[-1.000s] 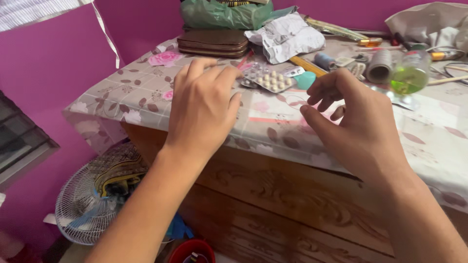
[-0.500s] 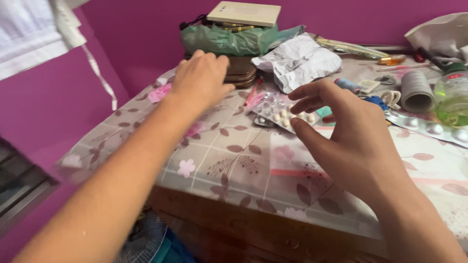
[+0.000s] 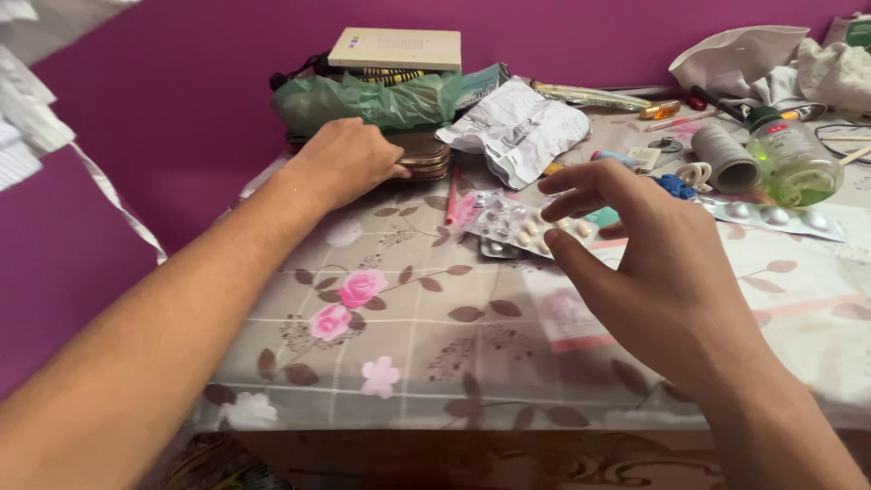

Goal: The person organizes various items on a cluttered table, picking up a book, a wallet, a notebook, and blister packs of pills. They move these items to a nearby bed and handle sewing supplies like thread spools and a ruler.

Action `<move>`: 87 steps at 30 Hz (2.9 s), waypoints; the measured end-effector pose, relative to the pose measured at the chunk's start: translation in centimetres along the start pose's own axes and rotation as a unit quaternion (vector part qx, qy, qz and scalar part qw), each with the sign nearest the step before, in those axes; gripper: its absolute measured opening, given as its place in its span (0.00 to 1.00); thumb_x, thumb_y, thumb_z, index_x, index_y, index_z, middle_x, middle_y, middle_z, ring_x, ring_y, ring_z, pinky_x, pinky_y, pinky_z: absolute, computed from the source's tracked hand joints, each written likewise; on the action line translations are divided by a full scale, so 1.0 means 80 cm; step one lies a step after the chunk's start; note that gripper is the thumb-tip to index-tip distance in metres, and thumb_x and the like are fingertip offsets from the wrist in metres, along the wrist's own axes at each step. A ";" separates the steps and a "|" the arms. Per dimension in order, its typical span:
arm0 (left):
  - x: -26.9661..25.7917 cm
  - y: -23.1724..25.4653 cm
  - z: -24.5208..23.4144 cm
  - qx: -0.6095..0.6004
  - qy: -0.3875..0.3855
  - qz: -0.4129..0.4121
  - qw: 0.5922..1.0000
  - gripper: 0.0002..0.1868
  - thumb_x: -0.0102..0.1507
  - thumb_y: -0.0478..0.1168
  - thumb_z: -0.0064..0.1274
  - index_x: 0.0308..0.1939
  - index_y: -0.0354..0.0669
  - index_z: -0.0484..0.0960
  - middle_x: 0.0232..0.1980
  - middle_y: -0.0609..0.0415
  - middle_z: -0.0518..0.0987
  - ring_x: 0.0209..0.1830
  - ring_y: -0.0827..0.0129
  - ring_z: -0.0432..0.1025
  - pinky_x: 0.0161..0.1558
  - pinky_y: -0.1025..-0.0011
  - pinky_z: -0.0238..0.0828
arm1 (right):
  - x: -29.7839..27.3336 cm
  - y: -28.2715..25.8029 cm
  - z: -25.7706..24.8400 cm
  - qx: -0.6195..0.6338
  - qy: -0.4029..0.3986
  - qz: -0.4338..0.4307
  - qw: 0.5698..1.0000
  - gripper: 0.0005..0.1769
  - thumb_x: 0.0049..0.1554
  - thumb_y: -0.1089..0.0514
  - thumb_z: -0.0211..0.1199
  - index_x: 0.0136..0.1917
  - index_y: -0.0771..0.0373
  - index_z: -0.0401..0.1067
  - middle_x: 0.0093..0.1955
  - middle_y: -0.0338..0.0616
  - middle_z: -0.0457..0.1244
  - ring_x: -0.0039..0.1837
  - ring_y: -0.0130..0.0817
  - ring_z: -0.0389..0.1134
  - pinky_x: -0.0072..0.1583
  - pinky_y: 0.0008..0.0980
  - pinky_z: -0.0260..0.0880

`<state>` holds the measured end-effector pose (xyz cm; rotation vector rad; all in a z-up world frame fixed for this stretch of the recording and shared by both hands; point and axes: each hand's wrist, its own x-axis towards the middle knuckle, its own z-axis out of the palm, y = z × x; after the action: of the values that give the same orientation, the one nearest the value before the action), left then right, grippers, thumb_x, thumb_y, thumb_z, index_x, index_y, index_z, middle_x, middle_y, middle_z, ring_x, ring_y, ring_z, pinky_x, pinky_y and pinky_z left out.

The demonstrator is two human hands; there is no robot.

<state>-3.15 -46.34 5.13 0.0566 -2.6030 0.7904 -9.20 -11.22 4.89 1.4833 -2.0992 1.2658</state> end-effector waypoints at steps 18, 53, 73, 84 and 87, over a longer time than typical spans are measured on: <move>-0.013 -0.025 -0.080 -0.072 -0.004 -0.081 0.994 0.20 0.62 0.58 0.59 0.49 0.53 0.88 0.39 0.45 0.84 0.40 0.51 0.79 0.44 0.51 0.75 | -0.022 -0.039 0.071 -0.094 -0.087 -0.113 0.985 0.30 0.49 0.53 0.71 0.65 0.60 0.72 0.71 0.49 0.62 0.77 0.50 0.53 0.71 0.50 0.54; 0.097 -0.110 0.099 0.042 0.174 -0.088 0.980 0.07 0.57 0.29 0.59 0.37 0.41 0.86 0.44 0.48 0.82 0.49 0.53 0.77 0.46 0.52 0.75 | 0.010 0.004 0.072 0.008 -0.045 -0.106 0.993 0.16 0.52 0.62 0.67 0.54 0.57 0.80 0.59 0.38 0.72 0.67 0.44 0.66 0.65 0.42 0.66; 0.071 -0.102 0.027 -0.050 0.106 -0.187 0.975 0.12 0.64 0.50 0.66 0.40 0.47 0.91 0.37 0.48 0.85 0.39 0.52 0.79 0.44 0.55 0.76 | 0.010 0.004 0.071 0.009 -0.039 -0.114 0.993 0.17 0.50 0.62 0.67 0.55 0.56 0.80 0.59 0.38 0.72 0.67 0.44 0.65 0.64 0.41 0.66; 0.158 -0.091 0.078 0.041 0.185 -0.091 0.978 0.14 0.53 0.48 0.71 0.38 0.47 0.91 0.40 0.53 0.83 0.48 0.56 0.74 0.43 0.57 0.75 | 0.002 0.013 0.073 0.048 -0.035 -0.124 0.991 0.18 0.52 0.62 0.67 0.57 0.56 0.78 0.61 0.37 0.71 0.72 0.47 0.62 0.67 0.42 0.64; 0.179 -0.094 0.090 0.047 0.170 -0.094 0.980 0.15 0.51 0.49 0.72 0.36 0.48 0.91 0.40 0.52 0.83 0.49 0.54 0.74 0.44 0.55 0.74 | 0.002 0.014 0.074 0.054 -0.041 -0.117 0.991 0.19 0.52 0.63 0.66 0.58 0.57 0.79 0.63 0.37 0.71 0.73 0.48 0.61 0.69 0.43 0.63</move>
<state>-17.76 -55.40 9.44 0.1754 -2.2010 0.7789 -8.80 -15.82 1.03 1.7969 -1.8627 1.2644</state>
